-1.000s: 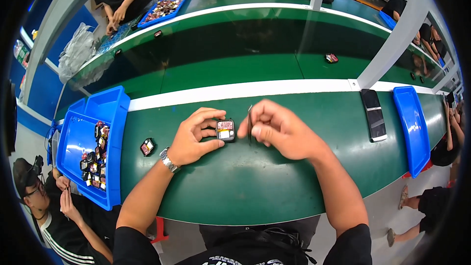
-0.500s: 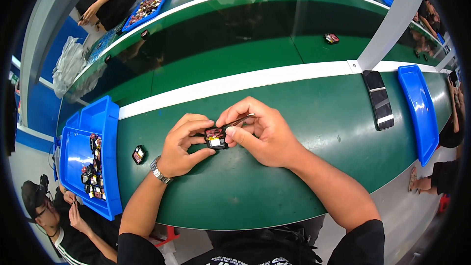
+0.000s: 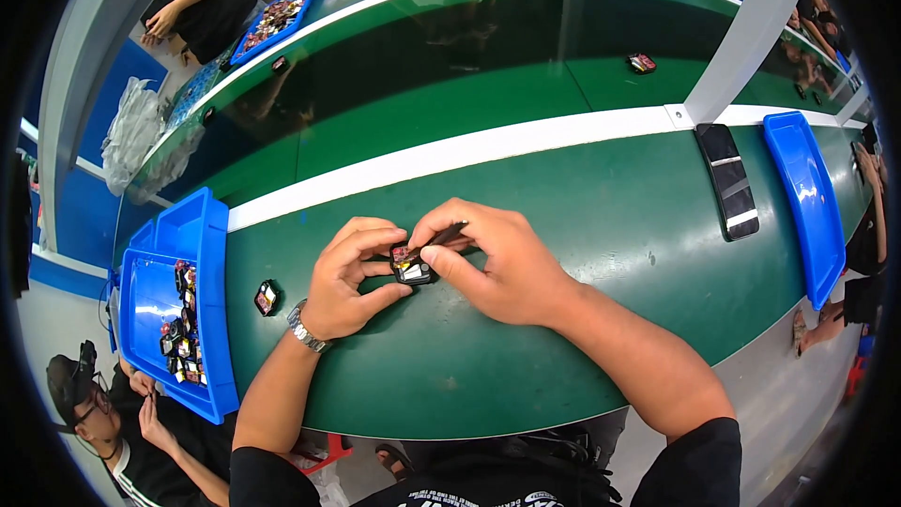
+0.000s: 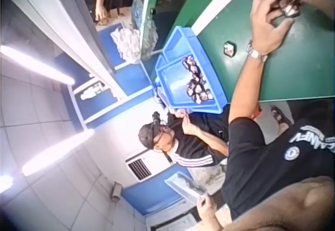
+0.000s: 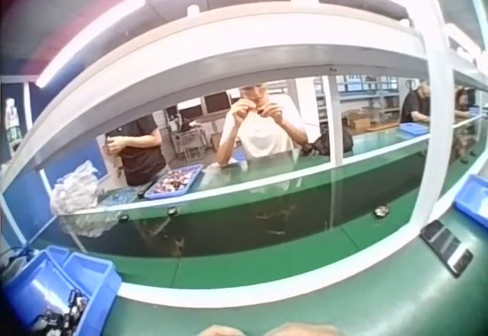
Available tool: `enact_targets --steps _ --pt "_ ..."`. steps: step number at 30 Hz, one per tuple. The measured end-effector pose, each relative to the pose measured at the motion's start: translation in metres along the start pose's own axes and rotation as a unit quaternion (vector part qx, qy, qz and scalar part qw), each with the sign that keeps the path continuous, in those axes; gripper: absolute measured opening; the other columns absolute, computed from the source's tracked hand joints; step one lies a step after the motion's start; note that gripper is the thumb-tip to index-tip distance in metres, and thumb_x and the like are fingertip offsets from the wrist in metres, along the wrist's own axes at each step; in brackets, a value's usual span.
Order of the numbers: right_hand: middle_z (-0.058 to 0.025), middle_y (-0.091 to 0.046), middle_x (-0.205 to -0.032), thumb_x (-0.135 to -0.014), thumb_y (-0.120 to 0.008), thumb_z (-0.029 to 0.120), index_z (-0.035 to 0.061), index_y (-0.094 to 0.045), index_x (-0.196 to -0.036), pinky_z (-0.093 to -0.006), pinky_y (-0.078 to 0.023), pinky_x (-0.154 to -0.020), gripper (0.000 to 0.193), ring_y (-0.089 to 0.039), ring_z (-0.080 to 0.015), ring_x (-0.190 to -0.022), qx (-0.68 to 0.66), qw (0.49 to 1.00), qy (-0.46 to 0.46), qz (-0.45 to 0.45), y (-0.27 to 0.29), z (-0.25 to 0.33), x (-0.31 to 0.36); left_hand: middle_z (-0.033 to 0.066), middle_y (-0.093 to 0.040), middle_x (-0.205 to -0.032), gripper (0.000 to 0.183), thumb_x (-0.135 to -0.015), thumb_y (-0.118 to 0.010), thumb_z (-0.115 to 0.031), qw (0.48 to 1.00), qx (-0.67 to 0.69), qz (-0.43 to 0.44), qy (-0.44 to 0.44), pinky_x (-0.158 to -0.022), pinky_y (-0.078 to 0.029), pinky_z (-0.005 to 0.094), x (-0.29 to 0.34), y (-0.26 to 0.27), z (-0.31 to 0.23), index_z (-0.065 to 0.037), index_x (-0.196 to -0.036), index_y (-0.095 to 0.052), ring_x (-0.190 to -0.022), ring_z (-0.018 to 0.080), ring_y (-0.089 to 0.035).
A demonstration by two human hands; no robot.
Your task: Assembling small electronic components or watches at a factory assembly line workstation.
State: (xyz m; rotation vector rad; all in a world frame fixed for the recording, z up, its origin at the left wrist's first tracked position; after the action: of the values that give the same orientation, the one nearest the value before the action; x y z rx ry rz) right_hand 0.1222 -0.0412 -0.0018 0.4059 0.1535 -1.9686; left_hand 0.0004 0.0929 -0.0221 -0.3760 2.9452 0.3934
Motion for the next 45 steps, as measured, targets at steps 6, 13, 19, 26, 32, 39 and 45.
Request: enact_targets --steps 6,13,19,26,32,39,45 --pt "-0.009 -0.068 -0.099 -0.092 -0.061 -0.001 -0.0011 -0.061 -0.102 -0.0287 -0.056 -0.082 0.01 -0.068 -0.0151 -0.09 -0.098 0.992 -0.055 -0.063 0.008 -0.017 0.001 0.0085 -0.051 -0.126 0.059 -0.074 -0.076 0.011 1.0 -0.02 -0.002 0.009 -0.091 -0.059 0.0308 0.0 0.0 0.001 -0.005 -0.128 -0.06 -0.113 0.0203 -0.061" --pt "-0.0098 -0.068 -0.096 -0.085 -0.069 -0.003 -0.0004 -0.063 -0.096 -0.0296 -0.06 -0.079 0.013 -0.069 -0.0171 -0.087 0.045 0.996 0.034 -0.062 0.008 0.004 -0.002 0.0091 -0.051 -0.128 0.064 -0.074 -0.076 0.012 0.997 0.063 -0.024 0.042 -0.09 -0.057 0.0299 -0.002 0.007 0.008 -0.003 -0.132 -0.055 -0.111 0.0191 -0.062" --pt "-0.0119 -0.071 -0.097 -0.079 -0.071 -0.006 0.0015 -0.068 -0.09 -0.0297 -0.057 -0.068 0.013 -0.069 -0.0188 -0.084 0.173 0.974 0.145 -0.035 0.004 0.023 -0.001 0.0105 -0.052 -0.128 0.067 -0.074 -0.077 0.012 0.99 0.117 -0.025 0.079 -0.088 -0.057 0.0293 -0.002 0.01 0.014 0.001 -0.134 -0.051 -0.109 0.018 -0.062" --pt "-0.0112 -0.072 -0.098 -0.079 -0.073 -0.004 0.0027 -0.068 -0.09 -0.0298 -0.056 -0.069 0.013 -0.069 -0.0214 -0.083 0.165 0.975 0.146 -0.037 0.003 0.021 0.0 0.0119 -0.054 -0.124 0.072 -0.073 -0.078 0.012 0.981 0.154 -0.024 0.117 -0.087 -0.057 0.029 -0.002 0.011 0.014 0.002 -0.138 -0.048 -0.105 0.0163 -0.063" --pt "-0.0107 -0.072 -0.099 -0.079 -0.073 -0.004 0.0035 -0.068 -0.089 -0.0301 -0.056 -0.069 0.014 -0.069 -0.0217 -0.083 0.165 0.975 0.15 -0.013 0.004 0.024 -0.001 0.0113 -0.053 -0.122 0.072 -0.073 -0.078 0.012 0.977 0.17 -0.017 0.127 -0.087 -0.058 0.0286 -0.003 0.012 0.015 0.002 -0.138 -0.047 -0.103 0.016 -0.063" --pt "-0.0082 -0.07 -0.099 -0.079 -0.075 0.0 0.0057 -0.068 -0.092 -0.0326 -0.056 -0.071 0.016 -0.069 -0.0242 -0.085 0.196 0.967 0.16 0.015 -0.001 0.024 -0.002 0.0106 -0.053 -0.121 0.07 -0.074 -0.076 0.014 0.973 0.185 -0.006 0.139 -0.087 -0.058 0.0283 -0.004 0.013 0.014 0.005 -0.137 -0.046 -0.101 0.0153 -0.064" --pt "-0.0047 -0.068 -0.098 -0.078 -0.074 0.001 0.0075 -0.068 -0.093 -0.0336 -0.057 -0.072 0.018 -0.068 -0.023 -0.086 0.242 0.953 0.181 0.003 -0.008 0.028 0.003 0.012 -0.058 -0.117 0.065 -0.074 -0.074 0.013 0.967 0.208 -0.006 0.145 -0.085 -0.058 0.0293 -0.005 0.014 0.013 0.006 -0.134 -0.05 -0.1 0.0176 -0.065"
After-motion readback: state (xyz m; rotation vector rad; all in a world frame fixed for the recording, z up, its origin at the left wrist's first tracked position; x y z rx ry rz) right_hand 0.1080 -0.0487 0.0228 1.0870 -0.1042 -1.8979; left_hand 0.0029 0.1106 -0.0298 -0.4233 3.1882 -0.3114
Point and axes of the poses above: each hand's wrist, its own x-axis away from the middle knuckle, its own y-axis out of the back of the hand, z = x × y, the point moved 6 cm from there along -x, towards the middle knuckle
